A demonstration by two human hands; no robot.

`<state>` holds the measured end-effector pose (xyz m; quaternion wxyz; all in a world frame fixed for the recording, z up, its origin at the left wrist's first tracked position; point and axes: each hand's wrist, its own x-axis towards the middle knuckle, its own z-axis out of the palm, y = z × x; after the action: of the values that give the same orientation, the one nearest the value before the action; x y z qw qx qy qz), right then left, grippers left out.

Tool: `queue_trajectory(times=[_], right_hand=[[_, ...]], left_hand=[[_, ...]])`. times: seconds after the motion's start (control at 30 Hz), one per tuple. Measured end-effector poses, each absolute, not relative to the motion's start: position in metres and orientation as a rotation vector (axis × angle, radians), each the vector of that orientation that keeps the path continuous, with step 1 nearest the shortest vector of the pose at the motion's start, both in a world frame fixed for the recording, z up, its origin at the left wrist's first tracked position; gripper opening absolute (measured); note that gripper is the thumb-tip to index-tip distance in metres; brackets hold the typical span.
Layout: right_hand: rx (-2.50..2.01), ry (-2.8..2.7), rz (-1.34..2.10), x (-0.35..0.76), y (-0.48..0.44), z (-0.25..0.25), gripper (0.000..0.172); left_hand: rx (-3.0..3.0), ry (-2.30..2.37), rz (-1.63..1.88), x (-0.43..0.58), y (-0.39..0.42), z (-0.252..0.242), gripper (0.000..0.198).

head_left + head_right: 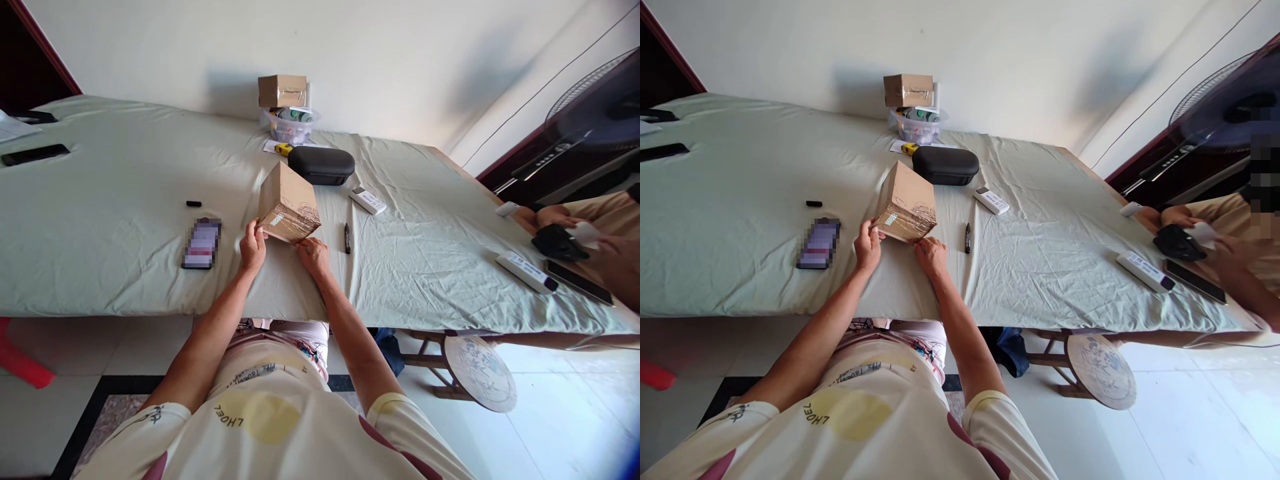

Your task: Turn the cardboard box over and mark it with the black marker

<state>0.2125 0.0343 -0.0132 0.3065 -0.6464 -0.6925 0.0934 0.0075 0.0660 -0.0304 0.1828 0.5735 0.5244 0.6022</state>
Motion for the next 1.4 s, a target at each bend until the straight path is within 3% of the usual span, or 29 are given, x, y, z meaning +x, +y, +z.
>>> queue_trajectory(times=[0.1,0.23,0.33,0.63,0.87,1.2,1.4], right_hand=[[-1.674,-1.802,0.232,0.216,0.035,-0.013,0.033],[-1.726,-1.627,0.272,0.231,0.035,-0.012,0.061],[-1.597,-1.371,0.138,0.24,0.033,-0.009,0.068],[-1.12,-1.359,-0.186,0.225,0.031,-0.006,0.071],[-1.066,-1.308,-0.269,0.216,0.033,0.001,0.054],[-1.104,-1.234,0.01,0.221,0.034,0.003,0.038],[-1.108,-1.105,0.254,0.227,0.04,-0.001,0.053]], left_hand=[[1.64,1.508,1.763,0.005,0.067,-0.027,0.043],[1.777,1.534,1.891,0.001,0.067,-0.021,0.045],[1.969,1.473,1.971,0.0,0.066,-0.013,0.045],[2.223,1.29,1.818,0.057,0.046,0.009,0.028],[2.237,1.286,1.907,0.071,0.031,0.009,0.024],[2.168,1.324,1.783,0.067,0.032,0.019,0.036],[2.133,1.336,1.741,0.064,0.036,0.019,0.04]])
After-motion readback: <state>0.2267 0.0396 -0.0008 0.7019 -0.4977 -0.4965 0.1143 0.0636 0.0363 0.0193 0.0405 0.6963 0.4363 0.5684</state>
